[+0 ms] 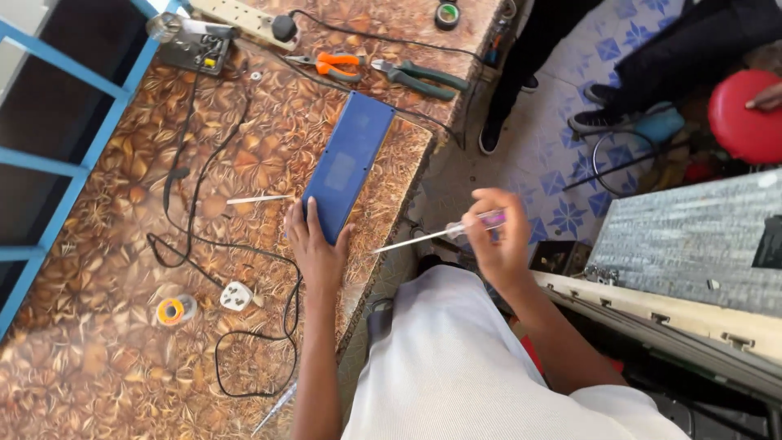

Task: The person unscrews the screws on the back of a blue power strip casing with a screwdriver, removes the screws, and opens the casing. They then take a multimeter, attach its red and black probes, and hold the probes near the power strip's sockets to test it.

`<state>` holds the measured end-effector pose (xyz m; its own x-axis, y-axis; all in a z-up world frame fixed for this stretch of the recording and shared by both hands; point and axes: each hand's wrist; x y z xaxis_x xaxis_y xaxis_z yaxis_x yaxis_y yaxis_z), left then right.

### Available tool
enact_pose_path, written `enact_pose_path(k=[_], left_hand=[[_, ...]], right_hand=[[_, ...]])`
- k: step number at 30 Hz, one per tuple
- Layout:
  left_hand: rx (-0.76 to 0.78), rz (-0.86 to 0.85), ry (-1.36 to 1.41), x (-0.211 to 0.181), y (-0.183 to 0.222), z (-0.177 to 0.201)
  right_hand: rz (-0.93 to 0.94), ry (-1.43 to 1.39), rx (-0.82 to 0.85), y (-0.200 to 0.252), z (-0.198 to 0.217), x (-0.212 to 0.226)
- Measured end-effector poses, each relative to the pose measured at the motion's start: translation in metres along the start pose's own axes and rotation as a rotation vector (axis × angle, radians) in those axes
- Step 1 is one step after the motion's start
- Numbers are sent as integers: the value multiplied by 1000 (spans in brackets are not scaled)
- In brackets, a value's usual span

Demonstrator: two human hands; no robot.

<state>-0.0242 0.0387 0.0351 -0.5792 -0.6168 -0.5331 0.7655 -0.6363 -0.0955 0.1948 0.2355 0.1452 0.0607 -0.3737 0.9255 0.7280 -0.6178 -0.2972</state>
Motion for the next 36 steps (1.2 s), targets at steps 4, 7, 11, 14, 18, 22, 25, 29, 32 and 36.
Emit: enact_pose_path(k=[4, 7, 11, 14, 18, 22, 25, 29, 32, 36], left_hand=[[90, -51, -42, -7, -47, -10], [125, -78, -85, -17, -78, -21], [126, -29, -120, -27, -104, -34], [105, -6, -129, -31, -112, -35], [110, 13, -163, -31, -104, -33], [179, 80, -183, -38, -110, -31], [148, 57, -182, -41, -110, -31], [162, 57, -190, -40, -110, -30], [159, 58, -194, -42, -111, -29], [146, 13, -144, -47, -113, -24]], right_hand=[[87, 47, -166, 2, 18, -7], [96, 85, -213, -7, 22, -10], [86, 5, -154, -40, 19, -19], [144, 63, -103, -75, 22, -25], [192, 35, -115, -113, 26, -32], [217, 21, -114, -138, 31, -38], [189, 18, -87, -143, 33, -42], [164, 47, -60, -140, 35, -49], [118, 46, -62, -137, 38, -54], [141, 92, -96, -136, 49, -63]])
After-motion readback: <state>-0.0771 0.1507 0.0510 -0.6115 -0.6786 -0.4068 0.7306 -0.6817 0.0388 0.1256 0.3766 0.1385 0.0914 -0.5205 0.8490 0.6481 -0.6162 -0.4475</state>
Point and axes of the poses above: each hand's wrist, its own y-axis away from the middle knuckle, its own z-axis out of the back of the hand, x = y × z, and after that the axes turned 10 degrees about x, right-handed
